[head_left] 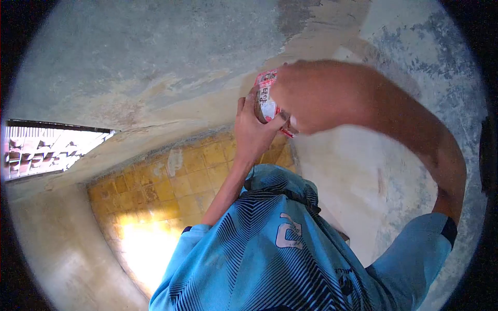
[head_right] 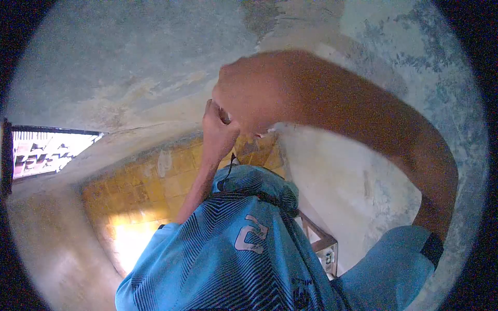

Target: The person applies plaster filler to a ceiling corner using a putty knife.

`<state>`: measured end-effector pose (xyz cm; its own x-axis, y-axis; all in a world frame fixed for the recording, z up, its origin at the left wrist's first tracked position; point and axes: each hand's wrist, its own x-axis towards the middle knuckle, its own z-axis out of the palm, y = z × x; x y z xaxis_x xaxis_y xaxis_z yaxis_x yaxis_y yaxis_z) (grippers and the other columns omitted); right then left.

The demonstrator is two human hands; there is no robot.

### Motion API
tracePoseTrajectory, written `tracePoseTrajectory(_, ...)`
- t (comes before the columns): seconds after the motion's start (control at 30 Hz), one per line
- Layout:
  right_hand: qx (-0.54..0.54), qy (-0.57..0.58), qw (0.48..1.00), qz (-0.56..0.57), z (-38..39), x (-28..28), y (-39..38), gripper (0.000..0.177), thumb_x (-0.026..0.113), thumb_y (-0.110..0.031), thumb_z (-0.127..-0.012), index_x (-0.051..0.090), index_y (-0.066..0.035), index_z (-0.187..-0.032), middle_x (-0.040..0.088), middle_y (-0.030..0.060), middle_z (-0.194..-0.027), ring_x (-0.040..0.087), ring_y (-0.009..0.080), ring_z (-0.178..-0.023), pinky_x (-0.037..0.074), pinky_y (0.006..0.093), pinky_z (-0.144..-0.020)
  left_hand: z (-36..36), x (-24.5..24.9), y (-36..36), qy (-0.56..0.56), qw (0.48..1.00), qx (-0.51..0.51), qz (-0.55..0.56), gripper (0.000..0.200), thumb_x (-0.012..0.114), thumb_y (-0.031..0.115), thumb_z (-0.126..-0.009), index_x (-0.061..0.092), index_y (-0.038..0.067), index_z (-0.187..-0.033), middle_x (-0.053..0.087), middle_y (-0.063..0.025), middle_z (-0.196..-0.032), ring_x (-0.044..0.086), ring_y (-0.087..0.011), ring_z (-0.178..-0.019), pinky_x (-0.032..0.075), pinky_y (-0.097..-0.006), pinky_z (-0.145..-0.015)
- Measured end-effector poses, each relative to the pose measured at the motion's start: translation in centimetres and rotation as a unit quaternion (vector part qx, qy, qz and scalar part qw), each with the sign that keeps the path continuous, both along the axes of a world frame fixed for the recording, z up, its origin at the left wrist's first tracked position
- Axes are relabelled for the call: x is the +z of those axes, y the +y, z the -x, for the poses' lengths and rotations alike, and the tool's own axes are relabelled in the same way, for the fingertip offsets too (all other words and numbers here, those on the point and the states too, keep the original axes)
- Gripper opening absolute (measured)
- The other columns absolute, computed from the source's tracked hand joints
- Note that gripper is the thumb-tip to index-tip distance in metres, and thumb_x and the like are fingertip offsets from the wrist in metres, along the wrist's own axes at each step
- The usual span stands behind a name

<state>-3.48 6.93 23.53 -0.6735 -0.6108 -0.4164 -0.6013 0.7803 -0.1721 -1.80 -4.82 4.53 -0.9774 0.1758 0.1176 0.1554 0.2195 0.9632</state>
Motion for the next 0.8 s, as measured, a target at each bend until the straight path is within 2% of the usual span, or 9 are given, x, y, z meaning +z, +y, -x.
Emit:
tracePoseTrajectory(0.27, -0.187, -0.169, 0.967, -0.041, 4.5, 0.9, 7.9, 0.026, 0.062, -0.023, -0.073, 0.063, 0.003, -0.070, 0.057, 0.0085, -0.056, 0.055, 0.0171, -0.049, 0.044, 0.0333, -0.046, 0.7, -0.2, -2.2, -0.137, 0.972, -0.053, -0.183, 0.067, 0.069, 0.016, -0.068, 0.046, -0.002, -0.128, 0.054, -0.0149, -0.115, 0.056, -0.0218, -0.102, 0.048, -0.0343, -0.084)
tracePoseTrajectory(0.3, -0.226, -0.171, 0.958, -0.030, 3.9, 0.5, 9.6, 0.026, 0.061, -0.023, -0.075, 0.064, 0.002, -0.072, 0.057, 0.0057, -0.058, 0.053, 0.0136, -0.048, 0.042, 0.0310, -0.044, 1.1, -1.6, -2.6, -0.080, 0.983, -0.058, -0.152, 0.061, 0.064, 0.014, -0.073, 0.045, 0.000, -0.130, 0.055, -0.0125, -0.115, 0.056, -0.0194, -0.100, 0.050, -0.0320, -0.079)
tracePoseTrajectory(0.4, -0.258, -0.107, 0.949, 0.147, 0.6, -2.7, 15.1, 0.024, 0.061, -0.023, -0.079, 0.066, 0.000, -0.084, 0.059, 0.0036, -0.069, 0.050, 0.0104, -0.048, 0.040, 0.0259, -0.043, 1.4, -2.7, -4.6, -0.172, 0.971, -0.065, -0.153, 0.058, 0.059, 0.013, -0.075, 0.045, 0.003, -0.130, 0.055, -0.0125, -0.113, 0.056, -0.0193, -0.099, 0.049, -0.0299, -0.077)
tracePoseTrajectory(0.5, -0.485, -0.113, 0.846, 0.192, -4.8, -4.5, 16.3, 0.025, 0.061, -0.023, -0.083, 0.066, -0.004, -0.098, 0.058, 0.0015, -0.077, 0.049, 0.0086, -0.052, 0.040, 0.0226, -0.043, 1.0, -5.3, -6.7, -0.190, 0.966, -0.064, -0.166, 0.059, 0.054, 0.017, -0.076, 0.044, 0.004, -0.132, 0.054, -0.0119, -0.117, 0.055, -0.0199, -0.102, 0.047, -0.0303, -0.082)
tracePoseTrajectory(0.57, -0.544, -0.175, 0.775, 0.269, -8.4, -8.0, 17.8, 0.034, 0.058, -0.037, -0.086, 0.063, -0.011, -0.107, 0.057, -0.0034, -0.075, 0.047, 0.0038, -0.057, 0.037, 0.0212, -0.044, 0.7, -6.9, -8.0, -0.201, 0.963, -0.062, -0.171, 0.062, 0.054, 0.022, -0.076, 0.043, 0.002, -0.133, 0.053, -0.0124, -0.121, 0.052, -0.0214, -0.107, 0.044, -0.0322, -0.087)
tracePoseTrajectory(0.6, -0.606, -0.164, 0.718, 0.301, -10.5, -10.8, 18.1, 0.029, 0.057, -0.034, -0.088, 0.062, -0.011, -0.105, 0.055, -0.0043, -0.072, 0.044, 0.0033, -0.053, 0.036, 0.0199, -0.043, 0.2, -7.7, -8.7, -0.212, 0.963, -0.053, -0.157, 0.063, 0.053, 0.025, -0.076, 0.043, 0.002, -0.133, 0.052, -0.0128, -0.123, 0.051, -0.0223, -0.111, 0.042, -0.0332, -0.091)
tracePoseTrajectory(0.7, -0.637, -0.169, 0.607, 0.443, -15.8, -19.2, 18.6, 0.026, 0.055, -0.030, -0.087, 0.061, -0.011, -0.104, 0.053, -0.0045, -0.073, 0.042, 0.0039, -0.053, 0.035, 0.0200, -0.043, -1.4, -8.9, -10.5, -0.242, 0.959, -0.032, -0.147, 0.068, 0.054, 0.033, -0.076, 0.041, -0.001, -0.134, 0.048, -0.0142, -0.129, 0.045, -0.0243, -0.120, 0.036, -0.0355, -0.098)
tracePoseTrajectory(0.77, -0.673, -0.119, 0.575, 0.450, -17.7, -24.1, 18.2, 0.025, 0.052, -0.025, -0.088, 0.059, -0.011, -0.107, 0.056, -0.0017, -0.077, 0.038, 0.0036, -0.055, 0.034, 0.0189, -0.045, -2.2, -9.5, -11.0, -0.260, 0.954, -0.024, -0.145, 0.072, 0.055, 0.038, -0.077, 0.039, -0.002, -0.135, 0.046, -0.0147, -0.132, 0.042, -0.0248, -0.123, 0.034, -0.0363, -0.101)
tracePoseTrajectory(0.8, -0.702, -0.079, 0.562, 0.429, -18.3, -26.7, 18.2, 0.026, 0.052, -0.022, -0.088, 0.058, -0.009, -0.109, 0.058, 0.0018, -0.076, 0.047, 0.0112, -0.055, 0.040, 0.0230, -0.050, -2.4, -9.7, -11.1, -0.268, 0.952, -0.024, -0.143, 0.074, 0.055, 0.040, -0.077, 0.039, -0.002, -0.135, 0.045, -0.0146, -0.133, 0.042, -0.0247, -0.123, 0.034, -0.0364, -0.101)
